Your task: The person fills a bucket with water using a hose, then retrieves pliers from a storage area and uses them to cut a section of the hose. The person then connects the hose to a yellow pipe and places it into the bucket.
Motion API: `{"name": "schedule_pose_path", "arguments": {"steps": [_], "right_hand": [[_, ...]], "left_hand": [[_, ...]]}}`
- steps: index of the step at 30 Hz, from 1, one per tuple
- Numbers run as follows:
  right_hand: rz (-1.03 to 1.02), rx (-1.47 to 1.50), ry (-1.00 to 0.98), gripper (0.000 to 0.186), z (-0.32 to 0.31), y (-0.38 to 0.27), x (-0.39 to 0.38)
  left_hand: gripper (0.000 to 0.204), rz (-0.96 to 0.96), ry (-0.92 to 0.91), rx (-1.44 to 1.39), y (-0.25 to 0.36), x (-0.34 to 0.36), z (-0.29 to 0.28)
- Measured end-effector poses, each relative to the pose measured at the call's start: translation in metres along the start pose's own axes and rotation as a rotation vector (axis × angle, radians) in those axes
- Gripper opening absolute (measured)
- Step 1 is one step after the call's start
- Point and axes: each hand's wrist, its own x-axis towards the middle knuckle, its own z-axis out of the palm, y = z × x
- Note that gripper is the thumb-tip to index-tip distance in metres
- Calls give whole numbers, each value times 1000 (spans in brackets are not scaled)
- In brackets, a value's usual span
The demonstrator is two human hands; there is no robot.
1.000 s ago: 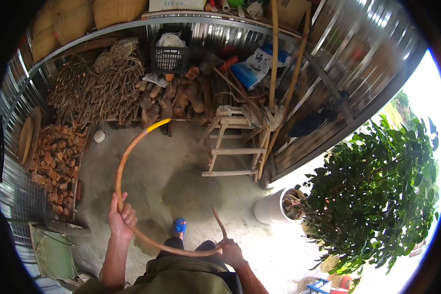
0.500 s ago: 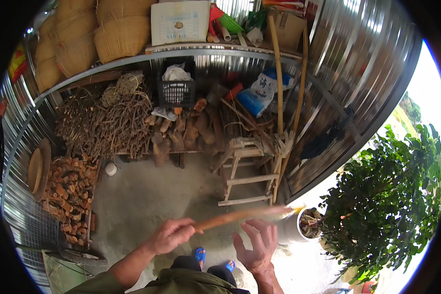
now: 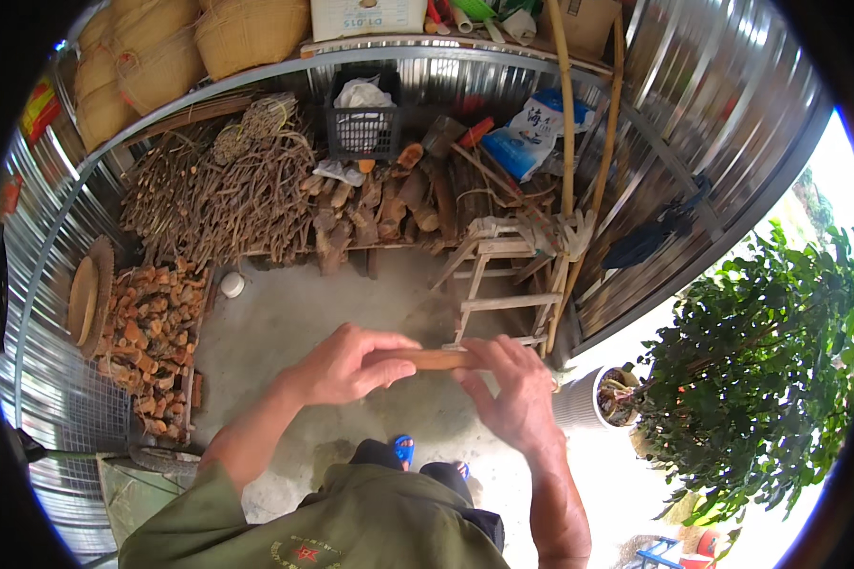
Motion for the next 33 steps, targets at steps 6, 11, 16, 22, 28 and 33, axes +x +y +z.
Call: {"name": "schedule_pose_path", "arguments": {"steps": [6,11,16,22,28,33], "right_hand": [[74,197,53,24,-2,-4,-4],[102,72,189,19,-2,-4,-10],[244,153,141,24,-11,2,-17],[368,245,66,27,-34,4,-21],[252,94,166,29,-30,-2,-30],[203,-99,232,28,-22,-8,-34]], "left_hand": [[32,55,-55,-55,3,15,-7],[28,97,-119,-155,-5,35,-4],[28,123,-173,-173,-12,52,2],[27,156,-223,-247,-15,70,10],[33,164,-259,-238,-9,73,20],[32,160,-307,-218,-1,77,27]]}}
